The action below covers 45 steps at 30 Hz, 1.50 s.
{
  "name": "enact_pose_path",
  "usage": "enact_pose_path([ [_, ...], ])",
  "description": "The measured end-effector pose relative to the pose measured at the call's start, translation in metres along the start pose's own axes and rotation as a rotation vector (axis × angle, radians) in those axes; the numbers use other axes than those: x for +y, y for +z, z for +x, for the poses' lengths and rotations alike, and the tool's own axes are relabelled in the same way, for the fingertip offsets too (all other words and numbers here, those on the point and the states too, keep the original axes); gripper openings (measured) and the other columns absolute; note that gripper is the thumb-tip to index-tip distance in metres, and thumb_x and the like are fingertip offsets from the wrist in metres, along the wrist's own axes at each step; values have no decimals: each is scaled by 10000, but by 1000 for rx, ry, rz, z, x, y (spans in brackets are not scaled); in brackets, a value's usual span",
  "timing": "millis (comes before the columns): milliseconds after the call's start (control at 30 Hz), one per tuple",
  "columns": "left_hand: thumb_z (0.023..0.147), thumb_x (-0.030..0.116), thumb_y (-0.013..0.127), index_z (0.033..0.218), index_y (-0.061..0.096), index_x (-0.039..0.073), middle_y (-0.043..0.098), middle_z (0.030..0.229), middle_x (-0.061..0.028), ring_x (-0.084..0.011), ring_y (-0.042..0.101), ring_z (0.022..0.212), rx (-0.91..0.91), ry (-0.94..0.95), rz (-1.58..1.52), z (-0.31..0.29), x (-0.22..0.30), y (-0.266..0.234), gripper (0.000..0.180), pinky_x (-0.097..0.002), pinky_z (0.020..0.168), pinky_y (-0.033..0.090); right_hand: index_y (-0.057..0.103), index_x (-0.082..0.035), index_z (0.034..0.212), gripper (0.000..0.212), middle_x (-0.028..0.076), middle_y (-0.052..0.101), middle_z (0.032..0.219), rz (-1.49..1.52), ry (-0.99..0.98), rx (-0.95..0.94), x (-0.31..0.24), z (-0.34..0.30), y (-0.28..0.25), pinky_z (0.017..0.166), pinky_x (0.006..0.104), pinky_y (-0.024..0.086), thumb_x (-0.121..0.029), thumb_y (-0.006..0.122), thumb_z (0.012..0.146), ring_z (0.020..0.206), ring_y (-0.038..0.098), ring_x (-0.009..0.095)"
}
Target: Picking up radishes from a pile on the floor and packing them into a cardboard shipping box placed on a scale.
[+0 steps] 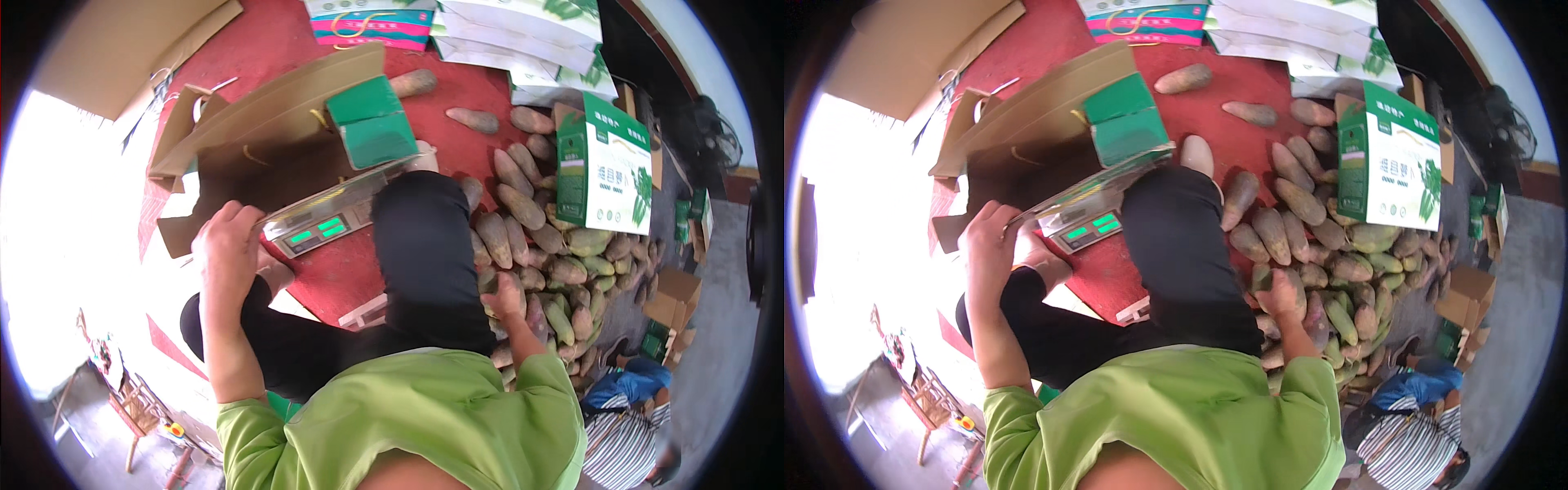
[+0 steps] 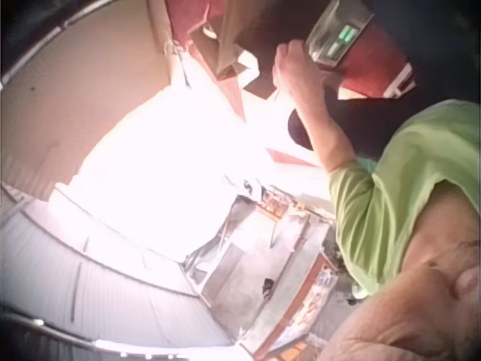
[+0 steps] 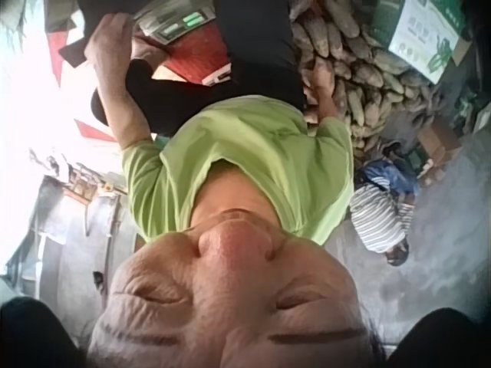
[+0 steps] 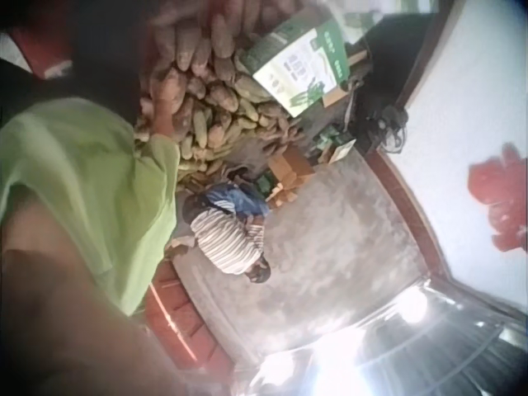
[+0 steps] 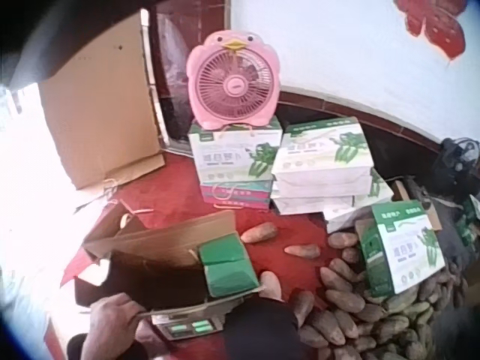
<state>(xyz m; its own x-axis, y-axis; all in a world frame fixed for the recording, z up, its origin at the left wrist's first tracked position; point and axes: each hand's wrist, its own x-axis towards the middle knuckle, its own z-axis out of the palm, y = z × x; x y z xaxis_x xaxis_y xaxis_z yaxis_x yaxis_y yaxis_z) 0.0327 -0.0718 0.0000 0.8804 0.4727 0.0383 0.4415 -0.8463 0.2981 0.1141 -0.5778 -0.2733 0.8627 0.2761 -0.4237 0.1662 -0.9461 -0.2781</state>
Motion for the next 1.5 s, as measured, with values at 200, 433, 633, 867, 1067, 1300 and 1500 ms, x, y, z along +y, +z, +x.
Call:
enact_pose_path([
  [200, 791, 100, 633, 801, 637, 54, 565, 758, -95, -308, 590, 741, 40, 74, 38, -4, -9, 3, 47, -399, 663, 468, 495, 0, 1209, 619, 94, 603, 1099, 625, -228, 247, -86, 70, -125, 879, 341, 473, 23, 769, 655, 993, 587, 211],
  [433, 796, 114, 626, 805, 636, 69, 553, 756, -92, -312, 591, 750, 37, 82, 49, -1, -12, 5, 47, -407, 666, 469, 485, 24, 1226, 575, 121, 585, 1163, 851, -706, 555, -262, 80, -315, 946, 341, 446, 13, 745, 713, 1031, 582, 213],
  [633, 792, 102, 614, 815, 640, 78, 557, 771, -85, -315, 592, 747, 36, 85, 58, -1, -15, 2, 43, -411, 674, 477, 500, 3, 1253, 586, 100, 600, 1158, 825, -1133, 139, -398, 82, -342, 909, 342, 481, -43, 750, 725, 1057, 589, 195],
  [867, 769, 93, 611, 833, 642, 96, 567, 789, -72, -310, 599, 751, -1, 80, 114, -4, -16, 5, 72, -406, 672, 487, 543, -25, 1120, 551, 140, 624, 1016, 186, -1199, -320, -497, 112, -205, 801, 369, 489, -123, 789, 637, 953, 612, 264],
  [1067, 743, 76, 563, 777, 585, 113, 544, 765, -55, -258, 609, 772, 14, 101, 125, -2, -14, 7, 54, -397, 659, 482, 546, -28, 1211, 682, 192, 627, 1123, -352, -1155, -546, -526, 124, -141, 882, 411, 480, -183, 840, 616, 1089, 588, 334],
  [1300, 816, 133, 585, 801, 597, 106, 567, 797, -65, -299, 605, 762, 15, 77, 89, -1, -13, 6, 34, -410, 628, 481, 591, -7, 1162, 453, 137, 665, 1052, 180, -1294, -460, -507, 96, -216, 805, 349, 502, -187, 698, 761, 949, 637, 262],
  [1500, 803, 102, 604, 856, 628, 91, 566, 812, -82, -313, 594, 755, -25, 20, 67, -1, -5, 2, 59, -392, 638, 472, 657, -60, 1025, 311, 178, 663, 959, 778, -856, -318, -380, 85, -298, 787, 449, 510, -135, 653, 723, 881, 636, 358],
])
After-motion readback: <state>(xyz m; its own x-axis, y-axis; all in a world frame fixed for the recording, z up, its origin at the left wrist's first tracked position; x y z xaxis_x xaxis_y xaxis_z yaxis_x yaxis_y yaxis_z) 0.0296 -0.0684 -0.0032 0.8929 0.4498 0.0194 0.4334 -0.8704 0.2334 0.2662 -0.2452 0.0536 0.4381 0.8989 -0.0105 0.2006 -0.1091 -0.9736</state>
